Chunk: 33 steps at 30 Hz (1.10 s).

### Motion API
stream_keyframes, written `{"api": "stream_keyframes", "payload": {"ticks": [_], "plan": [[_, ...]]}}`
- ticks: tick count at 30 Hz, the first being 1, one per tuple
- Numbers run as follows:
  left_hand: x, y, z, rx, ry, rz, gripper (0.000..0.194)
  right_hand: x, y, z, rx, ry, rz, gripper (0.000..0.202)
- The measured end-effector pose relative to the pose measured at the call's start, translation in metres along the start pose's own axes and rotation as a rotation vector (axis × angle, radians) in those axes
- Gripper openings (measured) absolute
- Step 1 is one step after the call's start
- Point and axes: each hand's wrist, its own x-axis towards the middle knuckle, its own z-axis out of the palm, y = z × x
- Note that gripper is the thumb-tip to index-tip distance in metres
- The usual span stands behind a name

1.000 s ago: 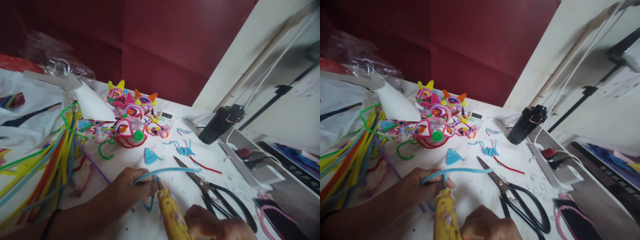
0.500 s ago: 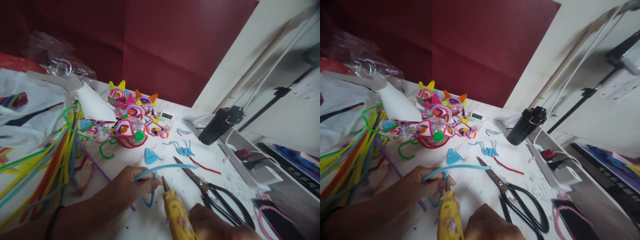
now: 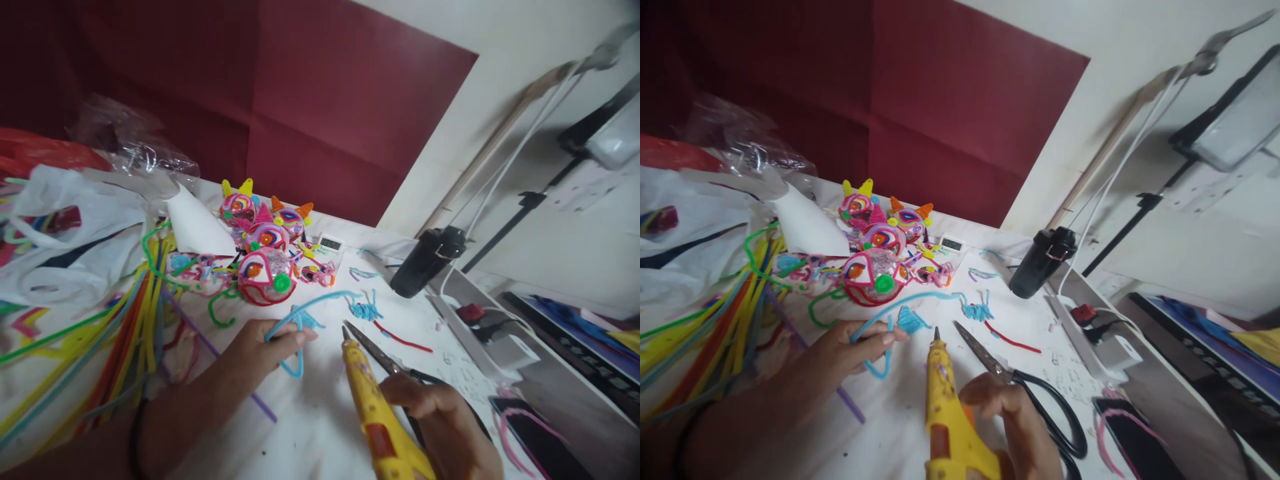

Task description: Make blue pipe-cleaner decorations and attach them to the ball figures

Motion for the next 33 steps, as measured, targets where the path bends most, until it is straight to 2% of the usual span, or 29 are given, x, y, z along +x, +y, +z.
{"api": "stream_keyframes", "payload": {"ticks": [4,6,11,14,16,18,20,23,25,27,29,33], "plan": [[-0.002,0.010,-0.006,0.006,0.098,0.048,0.031,0.003,-0.003,0.003,-0.107,-0.125,0.106,0.023],[-0.005,0.015,-0.008,0.007,0.125,0.096,0.028,0.007,-0.006,0.007,-0.220,-0.220,0.105,0.019],[-0.013,0.022,-0.009,-0.002,0.123,0.114,0.030,0.015,-0.013,0.016,-0.605,-0.366,-0.139,0.023],[-0.017,0.024,-0.007,-0.022,0.096,0.159,0.028,0.019,-0.020,0.021,-0.649,-0.417,-0.138,0.021],[-0.021,0.026,-0.006,-0.029,0.078,0.188,0.026,0.023,-0.028,0.027,-0.573,-0.374,-0.090,0.020],[-0.023,0.027,-0.004,-0.020,0.071,0.190,0.025,0.030,-0.035,0.035,-0.402,-0.244,-0.007,0.015],[-0.025,0.026,-0.003,-0.013,0.056,0.177,0.026,0.041,-0.042,0.047,-0.199,-0.110,0.145,0.011],[-0.025,0.022,-0.002,-0.025,0.025,0.159,0.026,0.060,-0.048,0.067,0.085,0.011,0.292,0.022],[-0.024,0.018,-0.003,-0.035,0.035,0.160,0.025,0.070,-0.050,0.079,0.323,0.018,0.372,0.031],[-0.022,0.017,-0.004,-0.046,0.046,0.165,0.023,0.077,-0.051,0.086,0.498,-0.019,0.393,0.035],[-0.021,0.018,-0.005,-0.058,0.033,0.170,0.021,0.081,-0.049,0.089,0.566,-0.018,0.396,0.037],[-0.021,0.024,-0.004,-0.080,-0.022,0.186,0.021,0.083,-0.043,0.085,0.463,0.108,0.433,0.036]]}}
